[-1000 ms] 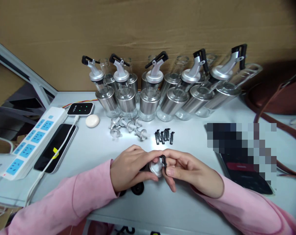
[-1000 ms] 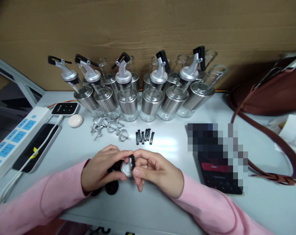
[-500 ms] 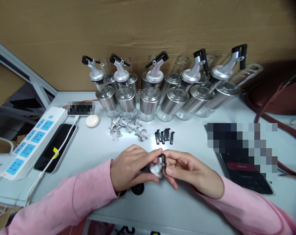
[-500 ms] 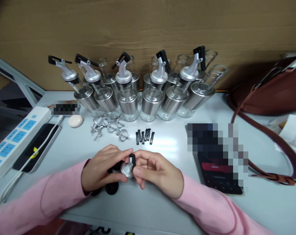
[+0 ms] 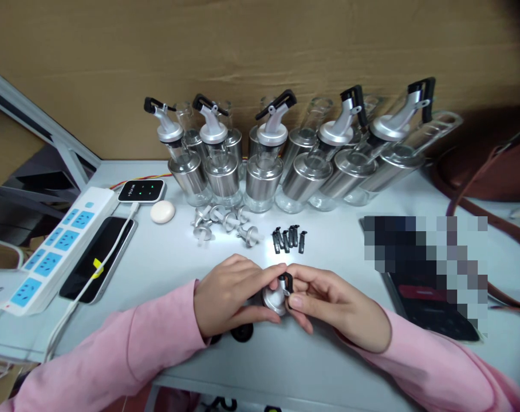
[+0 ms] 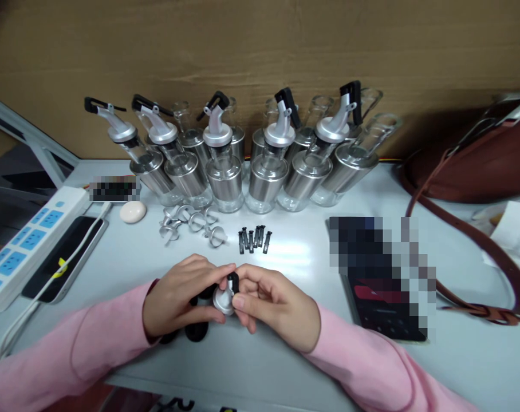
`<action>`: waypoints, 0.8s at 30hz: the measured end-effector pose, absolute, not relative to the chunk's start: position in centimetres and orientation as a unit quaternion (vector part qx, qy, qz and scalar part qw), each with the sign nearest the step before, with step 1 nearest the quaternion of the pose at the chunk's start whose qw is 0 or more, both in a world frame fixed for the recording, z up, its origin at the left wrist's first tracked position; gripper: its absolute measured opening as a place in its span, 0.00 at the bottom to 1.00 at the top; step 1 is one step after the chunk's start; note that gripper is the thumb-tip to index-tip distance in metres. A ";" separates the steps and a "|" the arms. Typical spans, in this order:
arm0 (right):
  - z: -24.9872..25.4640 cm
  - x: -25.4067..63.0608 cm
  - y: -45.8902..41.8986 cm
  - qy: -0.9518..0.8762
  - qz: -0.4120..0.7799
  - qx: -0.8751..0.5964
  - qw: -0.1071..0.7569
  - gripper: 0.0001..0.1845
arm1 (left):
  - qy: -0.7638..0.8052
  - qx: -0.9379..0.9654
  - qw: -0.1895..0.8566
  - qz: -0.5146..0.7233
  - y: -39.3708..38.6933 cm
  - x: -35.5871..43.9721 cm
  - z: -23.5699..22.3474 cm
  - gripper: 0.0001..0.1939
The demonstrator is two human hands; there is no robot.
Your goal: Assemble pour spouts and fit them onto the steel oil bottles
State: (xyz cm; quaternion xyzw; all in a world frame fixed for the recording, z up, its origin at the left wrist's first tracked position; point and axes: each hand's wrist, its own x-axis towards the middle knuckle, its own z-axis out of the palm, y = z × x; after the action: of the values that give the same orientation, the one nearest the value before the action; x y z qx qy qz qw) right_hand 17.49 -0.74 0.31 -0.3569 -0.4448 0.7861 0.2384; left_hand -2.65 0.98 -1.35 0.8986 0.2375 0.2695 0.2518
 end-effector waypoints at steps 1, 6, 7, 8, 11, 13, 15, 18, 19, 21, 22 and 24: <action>0.3 17.5 -0.7 -0.445 0.786 -0.358 0.237 0.21 | 0.237 0.898 0.254 0.269 1.0 -2.7 -1.4 0.27; 0.3 17.5 -0.7 -0.445 0.785 -0.357 0.239 0.21 | 0.242 0.893 0.265 0.270 0.9 -2.7 -1.4 0.29; 0.3 17.5 -0.7 -0.445 0.785 -0.357 0.240 0.21 | 0.244 0.892 0.267 0.270 0.9 -2.7 -1.4 0.29; 0.3 17.5 -0.7 -0.445 0.785 -0.357 0.242 0.21 | 0.246 0.892 0.267 0.270 0.9 -2.7 -1.4 0.28; 0.4 17.4 -0.7 -0.448 0.781 -0.360 0.244 0.21 | 0.243 0.893 0.273 0.263 0.9 -2.7 -1.3 0.26; 0.4 17.4 -0.7 -0.452 0.778 -0.363 0.242 0.21 | 0.245 0.892 0.280 0.258 1.0 -2.7 -1.2 0.24; 0.4 17.4 -0.7 -0.457 0.776 -0.363 0.239 0.21 | 0.251 0.889 0.285 0.256 1.0 -2.7 -1.2 0.24; 0.3 17.5 -0.6 -0.467 0.769 -0.367 0.235 0.21 | 0.259 0.887 0.285 0.256 1.0 -2.6 -1.1 0.25; 0.4 17.5 -0.6 -0.469 0.767 -0.369 0.235 0.21 | 0.261 0.886 0.285 0.255 0.9 -2.6 -1.1 0.25; 0.5 17.6 -0.5 -0.473 0.765 -0.371 0.233 0.21 | 0.265 0.885 0.289 0.251 0.9 -2.5 -1.2 0.25; 0.5 17.6 -0.5 -0.474 0.763 -0.372 0.232 0.22 | 0.265 0.885 0.292 0.249 0.9 -2.5 -1.2 0.25; 0.7 17.7 -0.4 -0.476 0.761 -0.376 0.231 0.22 | 0.264 0.885 0.297 0.244 0.9 -2.6 -1.2 0.25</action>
State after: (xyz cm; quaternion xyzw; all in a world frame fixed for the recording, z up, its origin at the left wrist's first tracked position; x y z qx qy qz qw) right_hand 17.66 -0.42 0.70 -0.3762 -0.4762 0.7605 0.2309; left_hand -2.60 0.91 -1.18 0.8847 0.2642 0.2436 0.2968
